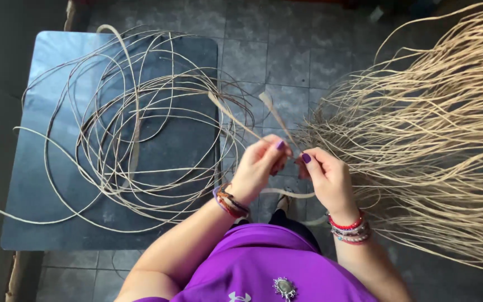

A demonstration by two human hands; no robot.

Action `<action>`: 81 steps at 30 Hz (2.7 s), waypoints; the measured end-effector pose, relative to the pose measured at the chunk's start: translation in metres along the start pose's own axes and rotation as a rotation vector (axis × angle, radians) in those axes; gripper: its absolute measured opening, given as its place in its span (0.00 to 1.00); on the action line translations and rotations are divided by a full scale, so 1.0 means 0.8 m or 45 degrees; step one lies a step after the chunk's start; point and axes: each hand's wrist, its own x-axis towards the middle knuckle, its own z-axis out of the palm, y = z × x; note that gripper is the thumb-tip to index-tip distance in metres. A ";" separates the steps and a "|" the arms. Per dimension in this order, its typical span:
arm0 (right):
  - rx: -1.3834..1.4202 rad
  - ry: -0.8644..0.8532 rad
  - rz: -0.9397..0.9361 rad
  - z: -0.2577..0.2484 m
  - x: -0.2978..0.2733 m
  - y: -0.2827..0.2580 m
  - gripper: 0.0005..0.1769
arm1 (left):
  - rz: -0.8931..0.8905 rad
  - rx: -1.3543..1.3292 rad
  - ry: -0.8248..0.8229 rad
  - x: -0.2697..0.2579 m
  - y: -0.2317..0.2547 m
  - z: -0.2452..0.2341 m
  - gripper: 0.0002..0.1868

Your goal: Weaving natural fibers onto a frame to create a furniture piece

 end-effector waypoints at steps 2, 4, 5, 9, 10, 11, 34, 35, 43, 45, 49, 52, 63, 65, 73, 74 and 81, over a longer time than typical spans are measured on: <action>-0.020 0.019 0.019 -0.021 -0.009 0.016 0.14 | 0.070 0.016 0.158 0.007 0.036 -0.015 0.18; -0.040 0.036 0.035 -0.040 -0.018 0.033 0.14 | 0.144 0.032 0.316 0.015 0.058 -0.031 0.22; -0.045 0.047 0.067 -0.049 -0.023 0.042 0.14 | 0.186 -0.002 0.316 0.019 0.061 -0.039 0.21; 0.077 0.050 0.046 -0.045 -0.039 0.027 0.14 | 0.139 -0.075 0.189 0.016 0.039 -0.012 0.17; 0.077 0.064 0.044 -0.047 -0.040 0.027 0.14 | 0.139 -0.075 0.175 0.016 0.034 0.000 0.17; 0.048 0.080 0.006 -0.050 -0.041 0.027 0.14 | 0.065 -0.232 0.169 0.015 0.029 0.013 0.16; -0.105 0.304 0.036 -0.227 -0.196 0.096 0.10 | -0.275 -0.380 -0.415 -0.025 -0.095 0.261 0.27; -0.069 0.291 0.040 -0.237 -0.203 0.100 0.10 | -0.295 -0.400 -0.420 -0.028 -0.105 0.271 0.25; 0.073 0.302 0.082 -0.292 -0.255 0.146 0.12 | -0.359 -0.383 -0.483 -0.051 -0.132 0.347 0.23; 0.112 0.292 0.099 -0.305 -0.269 0.151 0.12 | -0.353 -0.363 -0.463 -0.056 -0.141 0.363 0.23; 0.071 0.331 0.099 -0.351 -0.303 0.166 0.09 | -0.210 -0.273 -0.336 -0.010 -0.147 0.361 0.28; -0.086 0.392 0.162 -0.396 -0.333 0.181 0.07 | -0.149 -0.519 0.057 0.025 -0.169 0.335 0.23; -0.435 0.179 0.091 -0.415 -0.321 0.153 0.05 | 0.566 1.460 -1.337 -0.086 -0.149 0.454 0.50; -0.440 0.227 0.079 -0.425 -0.319 0.149 0.06 | 0.634 1.525 -1.331 -0.067 -0.163 0.435 0.24; -0.499 0.375 0.576 -0.476 -0.336 0.179 0.11 | 0.726 2.131 -0.930 0.063 -0.162 0.326 0.07; -0.543 0.373 0.590 -0.471 -0.327 0.174 0.11 | 0.631 2.097 -1.006 0.070 -0.154 0.329 0.12; -0.585 0.294 0.206 -0.400 -0.212 0.133 0.07 | 0.273 1.288 -1.559 0.038 -0.138 0.435 0.18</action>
